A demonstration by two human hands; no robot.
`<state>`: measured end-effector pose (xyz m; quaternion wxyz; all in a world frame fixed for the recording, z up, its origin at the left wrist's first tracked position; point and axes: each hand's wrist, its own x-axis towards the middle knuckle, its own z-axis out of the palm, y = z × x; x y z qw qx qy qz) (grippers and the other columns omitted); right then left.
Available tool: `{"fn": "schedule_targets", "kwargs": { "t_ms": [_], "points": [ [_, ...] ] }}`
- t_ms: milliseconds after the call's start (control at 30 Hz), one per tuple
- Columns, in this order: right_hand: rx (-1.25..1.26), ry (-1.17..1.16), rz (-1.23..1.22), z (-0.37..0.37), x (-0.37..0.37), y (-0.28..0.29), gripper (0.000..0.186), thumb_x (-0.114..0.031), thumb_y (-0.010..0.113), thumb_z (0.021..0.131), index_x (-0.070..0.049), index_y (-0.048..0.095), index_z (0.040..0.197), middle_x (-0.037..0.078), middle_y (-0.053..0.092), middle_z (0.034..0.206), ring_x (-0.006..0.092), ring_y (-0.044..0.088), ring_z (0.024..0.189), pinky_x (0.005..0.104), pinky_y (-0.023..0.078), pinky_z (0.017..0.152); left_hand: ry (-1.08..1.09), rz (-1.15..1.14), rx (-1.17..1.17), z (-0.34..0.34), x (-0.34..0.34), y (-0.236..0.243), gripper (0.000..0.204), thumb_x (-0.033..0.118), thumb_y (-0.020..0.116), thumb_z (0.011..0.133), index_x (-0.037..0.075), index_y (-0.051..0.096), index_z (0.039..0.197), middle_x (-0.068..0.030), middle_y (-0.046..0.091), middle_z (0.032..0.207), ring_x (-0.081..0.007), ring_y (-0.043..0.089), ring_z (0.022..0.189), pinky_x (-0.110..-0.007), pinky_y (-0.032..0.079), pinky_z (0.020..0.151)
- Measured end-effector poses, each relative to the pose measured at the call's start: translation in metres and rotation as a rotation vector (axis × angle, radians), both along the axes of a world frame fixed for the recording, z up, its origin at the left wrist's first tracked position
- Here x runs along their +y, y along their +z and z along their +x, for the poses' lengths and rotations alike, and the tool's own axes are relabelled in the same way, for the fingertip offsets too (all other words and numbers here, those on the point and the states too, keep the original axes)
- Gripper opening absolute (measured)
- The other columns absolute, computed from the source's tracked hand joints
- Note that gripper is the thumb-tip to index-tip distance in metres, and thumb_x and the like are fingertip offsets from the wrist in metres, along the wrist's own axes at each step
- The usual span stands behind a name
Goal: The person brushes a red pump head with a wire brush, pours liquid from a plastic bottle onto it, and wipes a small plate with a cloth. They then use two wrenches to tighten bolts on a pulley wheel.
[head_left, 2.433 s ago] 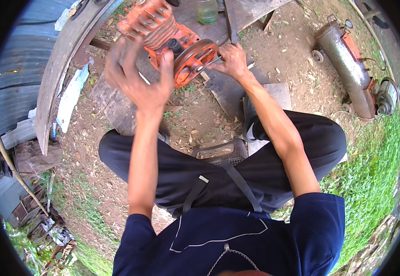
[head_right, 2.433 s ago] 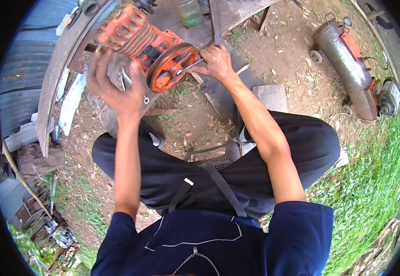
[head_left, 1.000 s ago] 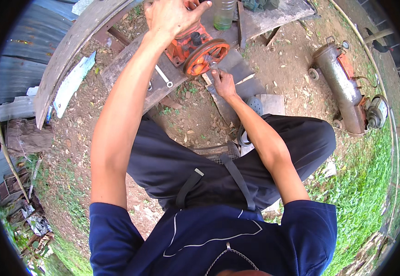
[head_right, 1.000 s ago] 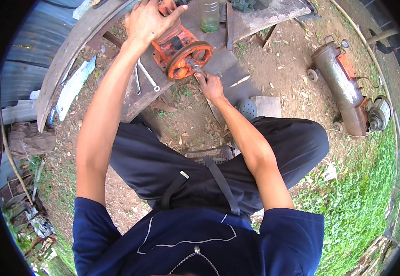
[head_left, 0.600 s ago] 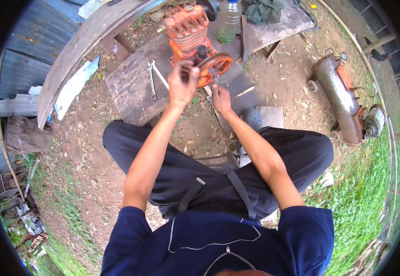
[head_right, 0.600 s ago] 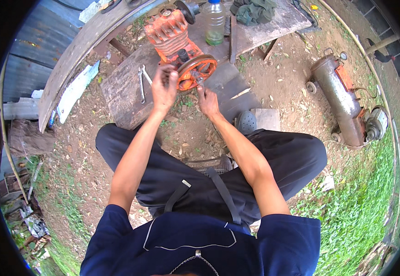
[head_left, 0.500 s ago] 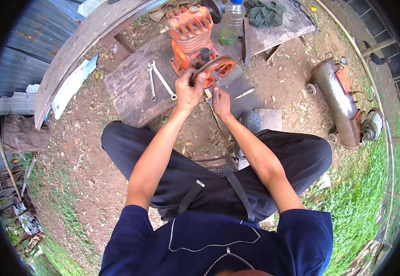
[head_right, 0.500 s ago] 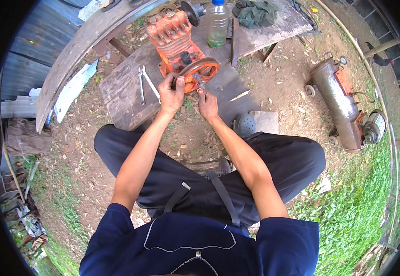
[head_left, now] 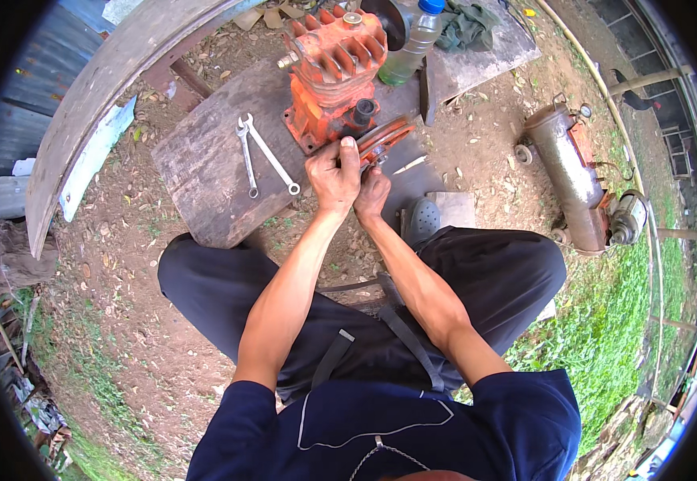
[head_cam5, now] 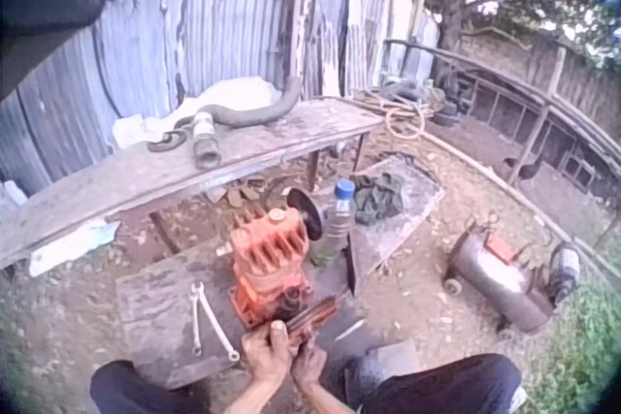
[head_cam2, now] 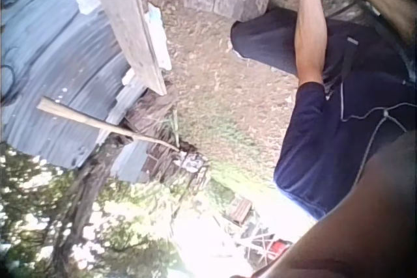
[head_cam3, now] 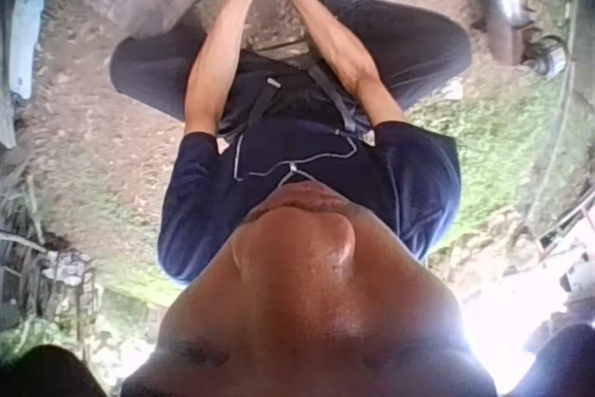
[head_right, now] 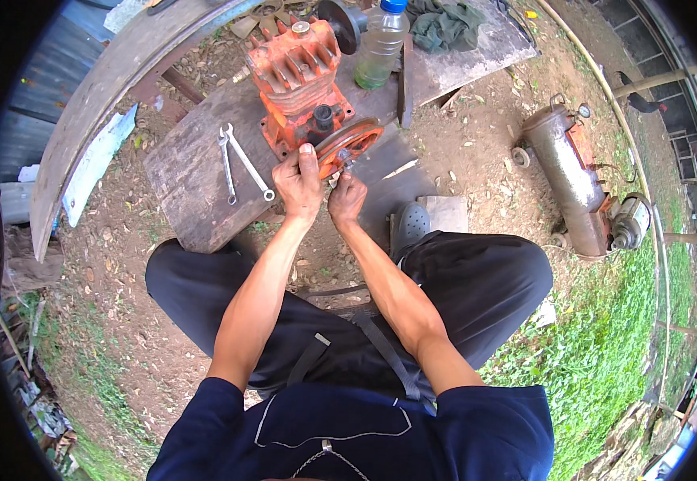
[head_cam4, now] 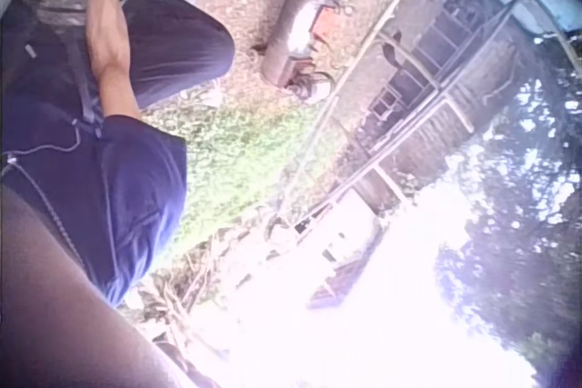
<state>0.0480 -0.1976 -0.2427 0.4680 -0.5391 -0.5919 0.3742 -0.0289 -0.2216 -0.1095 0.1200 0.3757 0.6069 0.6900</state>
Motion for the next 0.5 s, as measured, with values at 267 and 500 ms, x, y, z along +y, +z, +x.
{"fn": "schedule_targets", "kwargs": {
  "t_ms": [267, 500],
  "points": [
    [0.034, -0.073, -0.049, -0.015, -0.012, 0.013, 0.080, -0.065, 0.027, 0.098, 0.003, 0.048, 0.063, 0.013, 0.037, 0.050, 0.0212, 0.038, 0.050, 0.0460, 0.030, 0.049, 0.015, 0.037, 0.019, 0.001, 0.000, 0.003, 0.039, 0.024, 0.057, 0.095, -0.001, 0.054, 0.064, -0.0089, 0.051, 0.054, -0.0171, 0.050, 0.050, -0.035, 0.038, 0.048],
    [0.130, -0.033, -0.148, -0.023, -0.026, 0.014, 0.074, -0.059, 0.027, 0.101, 0.002, 0.045, 0.063, 0.008, 0.033, 0.052, 0.0177, 0.035, 0.052, 0.0441, 0.029, 0.048, 0.063, 0.035, 0.153, -0.009, 0.003, -0.005, 0.038, 0.022, 0.052, 0.095, 0.000, 0.051, 0.064, -0.0096, 0.047, 0.052, -0.0209, 0.049, 0.048, -0.037, 0.039, 0.048]
  ]
}}
